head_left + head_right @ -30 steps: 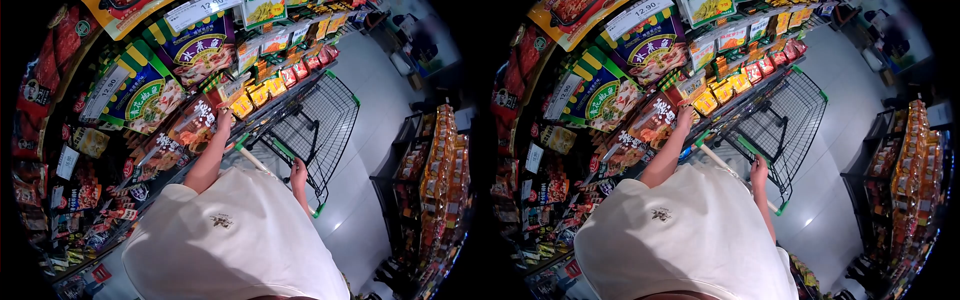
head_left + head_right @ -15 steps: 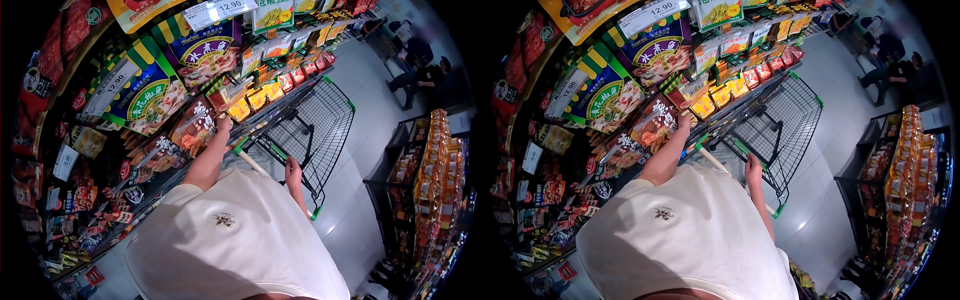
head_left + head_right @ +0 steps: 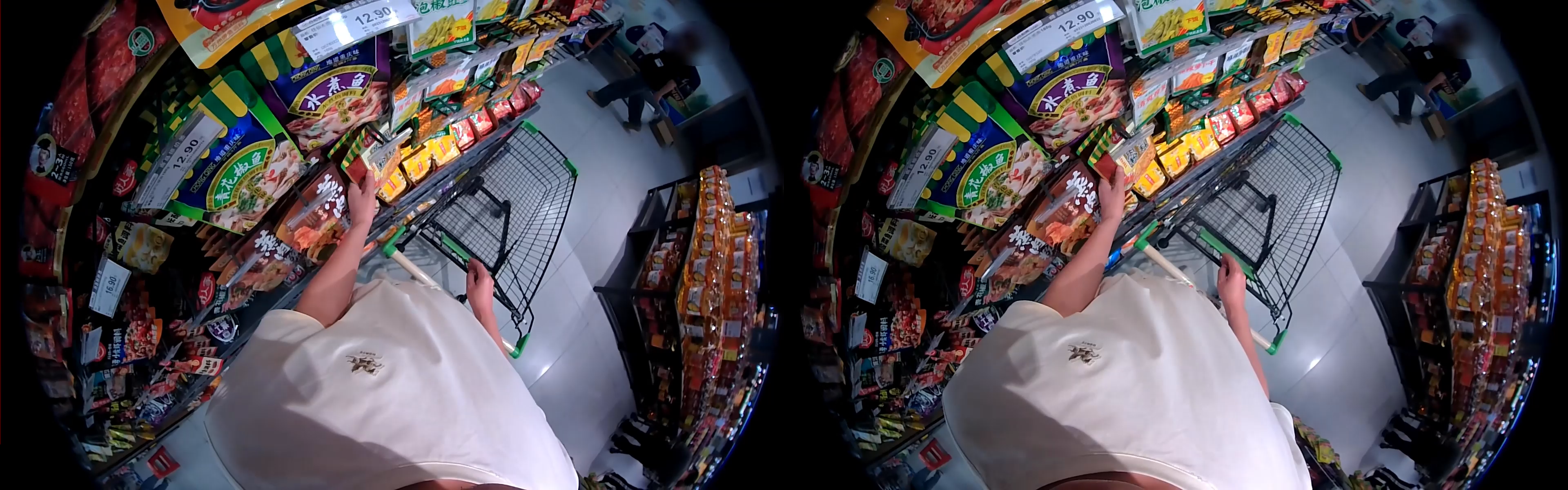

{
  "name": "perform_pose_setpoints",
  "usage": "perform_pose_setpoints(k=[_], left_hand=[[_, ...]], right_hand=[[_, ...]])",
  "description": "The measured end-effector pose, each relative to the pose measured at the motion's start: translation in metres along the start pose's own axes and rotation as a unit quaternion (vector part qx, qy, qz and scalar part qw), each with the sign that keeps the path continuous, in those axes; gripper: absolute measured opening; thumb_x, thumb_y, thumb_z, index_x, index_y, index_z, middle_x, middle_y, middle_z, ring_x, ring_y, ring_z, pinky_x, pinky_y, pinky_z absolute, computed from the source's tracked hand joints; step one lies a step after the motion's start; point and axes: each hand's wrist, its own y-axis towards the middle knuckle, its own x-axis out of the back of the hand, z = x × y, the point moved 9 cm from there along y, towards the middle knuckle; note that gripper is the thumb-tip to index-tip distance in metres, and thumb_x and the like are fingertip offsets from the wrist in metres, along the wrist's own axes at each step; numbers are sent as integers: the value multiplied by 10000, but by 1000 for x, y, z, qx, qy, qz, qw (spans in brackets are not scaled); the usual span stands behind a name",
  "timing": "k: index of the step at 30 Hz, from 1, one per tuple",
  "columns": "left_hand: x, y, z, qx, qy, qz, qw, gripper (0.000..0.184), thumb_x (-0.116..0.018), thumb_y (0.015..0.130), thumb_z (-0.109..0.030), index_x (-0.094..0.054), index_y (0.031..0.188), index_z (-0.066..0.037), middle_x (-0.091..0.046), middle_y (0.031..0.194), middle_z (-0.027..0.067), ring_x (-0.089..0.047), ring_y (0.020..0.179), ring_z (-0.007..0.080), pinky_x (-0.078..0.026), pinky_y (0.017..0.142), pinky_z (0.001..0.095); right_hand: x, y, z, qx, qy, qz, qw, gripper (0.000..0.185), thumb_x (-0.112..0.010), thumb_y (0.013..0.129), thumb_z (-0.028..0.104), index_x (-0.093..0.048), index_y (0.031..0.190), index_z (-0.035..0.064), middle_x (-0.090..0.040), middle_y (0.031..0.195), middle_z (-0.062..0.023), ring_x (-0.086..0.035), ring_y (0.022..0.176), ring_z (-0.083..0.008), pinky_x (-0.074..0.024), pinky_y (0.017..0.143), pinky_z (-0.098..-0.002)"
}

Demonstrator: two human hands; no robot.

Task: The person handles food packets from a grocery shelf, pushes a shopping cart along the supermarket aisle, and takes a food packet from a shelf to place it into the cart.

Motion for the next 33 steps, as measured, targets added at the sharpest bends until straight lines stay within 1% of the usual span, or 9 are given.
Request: perform_pose_setpoints(k=[3,8,11,14,17,20,29,32,33], left_hand=[[8,12,-26,-37,-74,-56,995,560,-587,1050,-505,-654,1220,24,-720,1033,110,-668,943,255,-487,857,383],[14,19,-37,4,2,-18,1000,676,-529,1057,-598,-640,1082,68,-538,711,87,-512,684,229,-395,675,417],[16,19,-37,-90,-52,-76,992,664,-539,1061,-577,-633,1044,80,-533,693,93,-492,670,235,-404,672,418],[15,13,-35,-40,-50,-29,998,632,-556,1061,-555,-642,1086,71,-625,808,105,-533,745,221,-454,744,391],[15,-4,-50,-46,-107,-3,993,585,-564,1064,-552,-609,1012,30,-554,834,35,-511,800,177,-428,788,379],[14,-11,-52,-30,-157,1,987,581,-573,1057,-559,-645,1050,17,-618,915,20,-555,857,156,-451,817,362],[12,11,-11,13,-145,58,988,569,-597,1044,-560,-678,1083,1,-669,970,13,-576,858,114,-464,806,318],[18,2,-36,6,-125,44,991,615,-569,1031,-626,-623,906,-26,-423,703,-14,-410,678,134,-344,655,386],[19,0,-42,0,-124,46,991,611,-570,1031,-626,-627,919,-28,-427,710,-12,-413,682,135,-344,657,391]], right_hand=[[0,1,5,0,-4,9,1000,313,-565,986,34,-664,1281,1,-759,1069,-185,-741,919,-299,-567,832,-374],[-6,6,11,17,1,19,1000,303,-577,983,38,-673,1268,4,-758,1044,-184,-739,897,-298,-568,817,-376],[-7,6,15,22,-8,15,1000,296,-580,982,38,-677,1259,2,-758,1039,-183,-737,891,-296,-569,816,-377],[-8,7,14,12,-1,17,1000,299,-579,982,34,-672,1264,-1,-758,1046,-182,-735,895,-291,-568,822,-375],[-8,6,13,12,1,29,1000,307,-579,982,34,-668,1274,-1,-759,1060,-181,-735,909,-288,-567,831,-372],[-8,6,12,13,1,34,999,311,-577,983,34,-664,1280,-1,-759,1067,-182,-734,918,-282,-566,836,-368],[-13,8,2,6,9,38,999,315,-565,985,43,-661,1281,-6,-757,1086,-179,-735,925,-280,-570,843,-369],[-12,7,4,2,0,36,999,318,-566,983,51,-663,1281,-4,-758,1091,-178,-737,940,-287,-569,857,-368],[-13,7,4,-1,0,38,999,318,-567,981,52,-663,1280,-3,-758,1093,-178,-737,949,-290,-569,864,-369]])
